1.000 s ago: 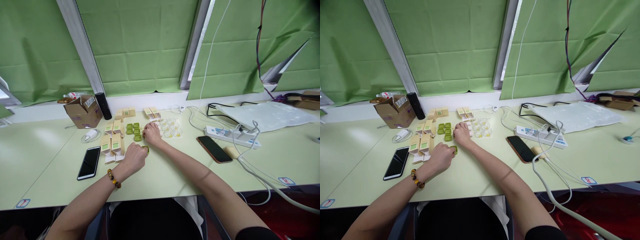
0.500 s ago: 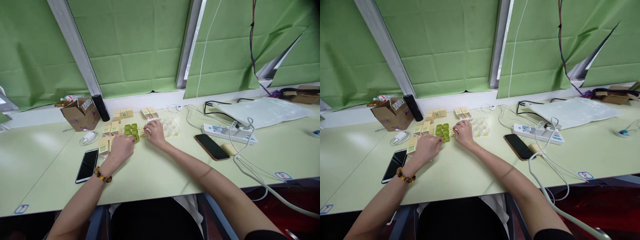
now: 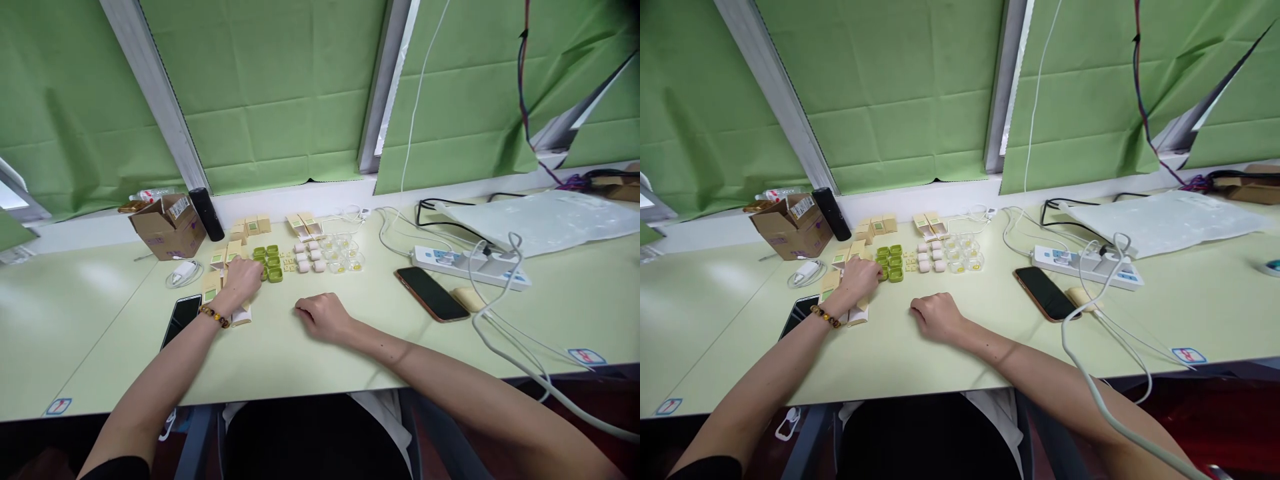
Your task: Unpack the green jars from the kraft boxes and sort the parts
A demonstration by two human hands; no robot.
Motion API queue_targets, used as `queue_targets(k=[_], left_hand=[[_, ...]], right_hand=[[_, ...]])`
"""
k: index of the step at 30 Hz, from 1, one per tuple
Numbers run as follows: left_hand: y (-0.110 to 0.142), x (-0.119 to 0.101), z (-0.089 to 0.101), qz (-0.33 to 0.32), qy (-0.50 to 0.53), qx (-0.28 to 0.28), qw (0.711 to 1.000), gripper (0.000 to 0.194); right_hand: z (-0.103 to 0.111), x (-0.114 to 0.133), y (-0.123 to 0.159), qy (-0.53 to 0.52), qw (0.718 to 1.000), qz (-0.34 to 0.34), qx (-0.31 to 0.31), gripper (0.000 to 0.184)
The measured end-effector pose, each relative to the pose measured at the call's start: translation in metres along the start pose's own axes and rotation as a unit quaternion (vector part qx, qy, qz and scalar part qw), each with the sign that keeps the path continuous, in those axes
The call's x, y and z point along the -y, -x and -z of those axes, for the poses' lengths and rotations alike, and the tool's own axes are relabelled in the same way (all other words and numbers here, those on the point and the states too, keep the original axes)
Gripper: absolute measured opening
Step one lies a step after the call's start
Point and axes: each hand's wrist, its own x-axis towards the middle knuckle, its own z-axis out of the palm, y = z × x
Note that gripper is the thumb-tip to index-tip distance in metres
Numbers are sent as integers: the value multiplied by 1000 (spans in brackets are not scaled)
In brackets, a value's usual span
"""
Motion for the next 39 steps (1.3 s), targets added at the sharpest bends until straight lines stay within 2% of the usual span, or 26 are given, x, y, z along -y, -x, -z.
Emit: queue_targets(k=[7,16,18,24,30,39], left_hand=[[0,0,-4,14,7,10,1000,21],[7,-1,7,14,11,15,1000,24],[10,-5,9,9,10,11,1000,25],[17,-29,2,-69,34,8,997,31],[19,-42,0,-60,56,36,996,29],[17,-38,5,-57,37,32,997,29]], right_hand=[[5,2,-2,1,1000,-2,20,29],[4,2,-2,6,1000,13,28,24],[5,2,-2,5,999,16,30,22],[7,4,-3,12,999,13,36,21],[7,3,-3,13,999,16,37,21],[7,3,-3,3,999,16,38,21]])
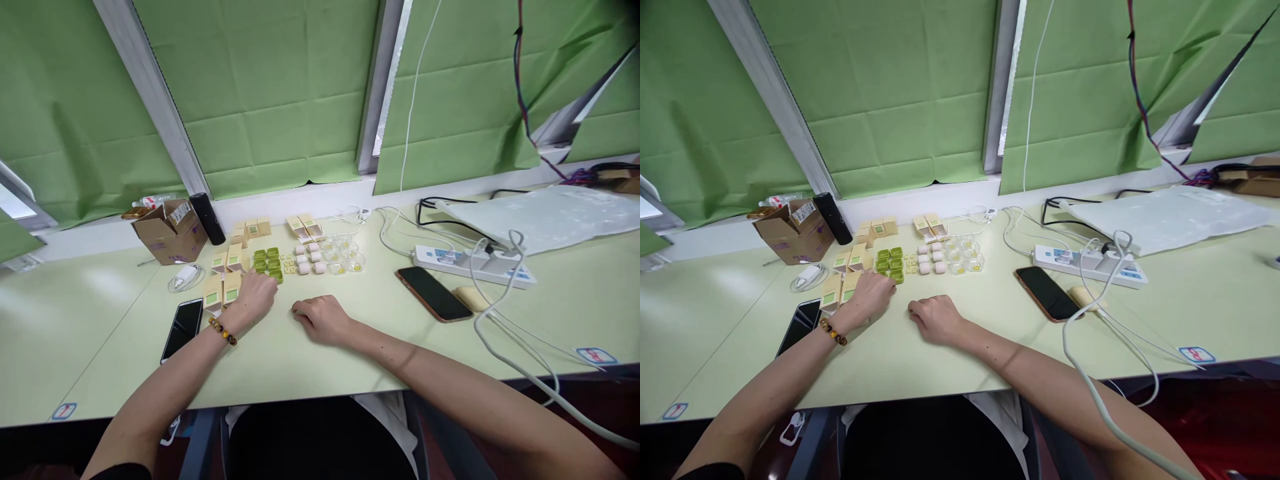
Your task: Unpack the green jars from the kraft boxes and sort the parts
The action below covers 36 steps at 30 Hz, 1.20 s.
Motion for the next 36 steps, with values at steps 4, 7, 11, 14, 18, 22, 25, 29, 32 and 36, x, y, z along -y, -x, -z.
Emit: queue_targets(k=[4,7,11,14,18,22,25,29,32,36], left_hand=[[-8,17,18,29,-10,-38,999,34],[-24,43,36,62,-12,-68,996,37],[-56,90,49,144,15,-113,983,34],[-81,122,47,203,40,-86,975,34],[-111,137,35,200,38,-63,977,49],[-147,129,22,159,26,-55,985,58],[-174,120,12,158,21,-56,986,57],[-199,114,-3,174,21,-51,983,64],[-209,114,-15,182,21,-45,982,63],[-215,118,-23,168,18,-50,984,55]], right_hand=[[2,1,0,2,1000,-3,6,20],[2,1,0,3,1000,-3,5,21],[1,1,1,5,1000,-5,12,22],[0,0,0,2,1000,-6,10,23],[0,1,-1,2,1000,-7,9,22],[3,3,0,-1,1000,-7,11,22],[6,4,0,-3,1000,-12,17,22],[6,4,-1,-3,1000,-11,24,23],[5,3,-1,-3,1000,-3,25,23],[5,3,-2,-4,1000,5,24,23]])
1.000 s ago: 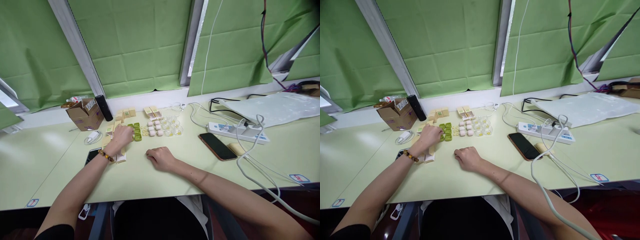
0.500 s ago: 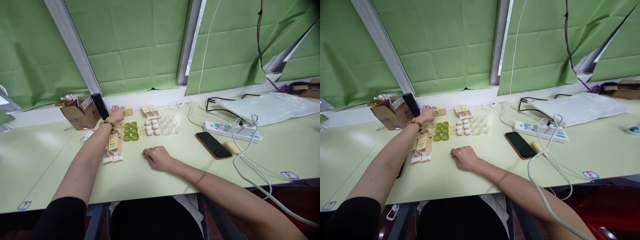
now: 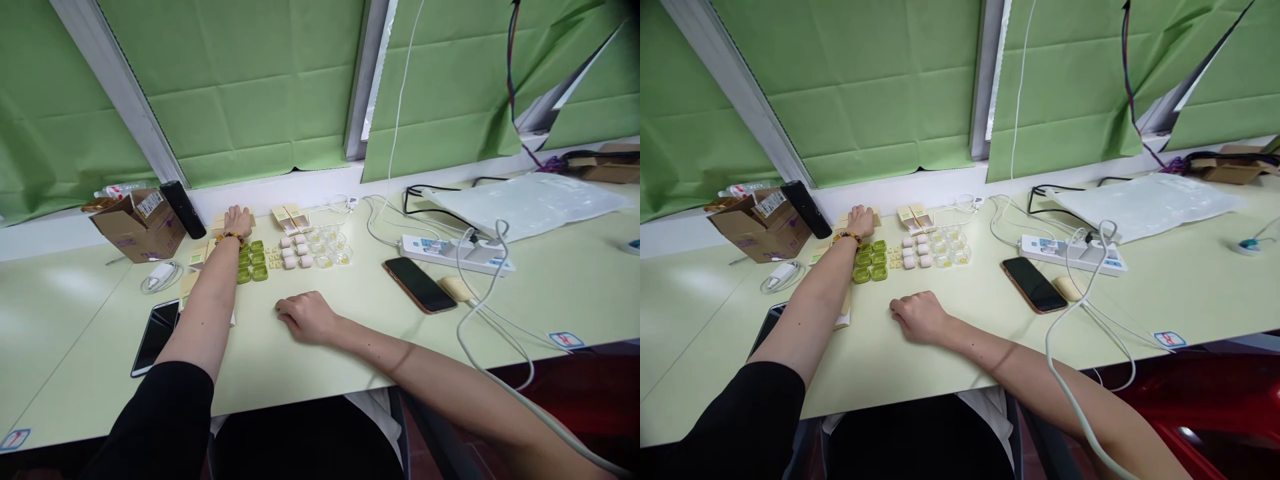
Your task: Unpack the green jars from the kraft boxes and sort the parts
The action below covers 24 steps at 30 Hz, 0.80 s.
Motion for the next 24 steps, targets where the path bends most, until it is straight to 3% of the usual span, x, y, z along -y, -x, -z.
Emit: queue_targets(k=[5,11,16,20,24], left_hand=[[-1,2,3,-36,3,-14,999,58],[15,-9,10,-57,9,-61,996,57],[30,-20,37,-73,60,-103,990,56],[82,-34,72,-142,279,-106,944,56],[182,-51,88,-220,380,-55,897,48]], right_hand=[[0,1,-2,13,1000,8,6,24],[1,3,-3,22,1000,18,8,22],[4,-5,-1,-5,999,13,-40,21],[15,-26,1,-60,981,2,-187,20],[34,-50,1,-145,923,-27,-357,23]])
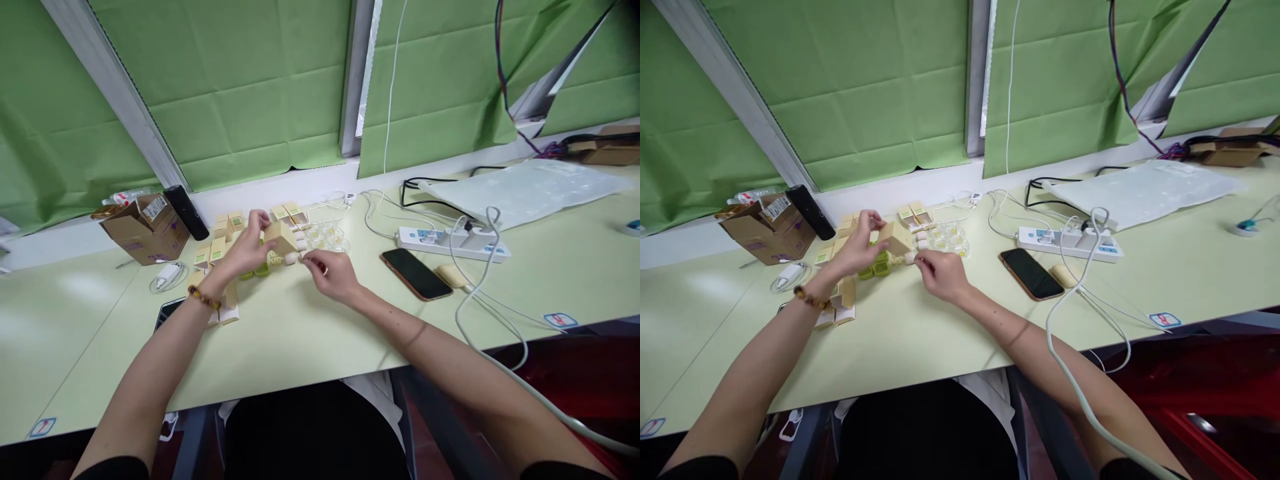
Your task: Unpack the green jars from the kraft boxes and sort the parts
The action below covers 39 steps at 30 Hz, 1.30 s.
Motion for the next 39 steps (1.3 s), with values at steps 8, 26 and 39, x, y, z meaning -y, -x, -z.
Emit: queue_targets(k=[8,26,39], left_hand=[[98,-23,-37,-4,41,96,995,39],[112,9,-59,83,150,59,983,84],[105,7,-47,156,58,-67,984,42]], right_hand=[[2,-16,-7,6,998,-65,7,22],[-2,7,1,89,933,-48,345,80],[-2,-13,-3,125,949,-87,276,58]])
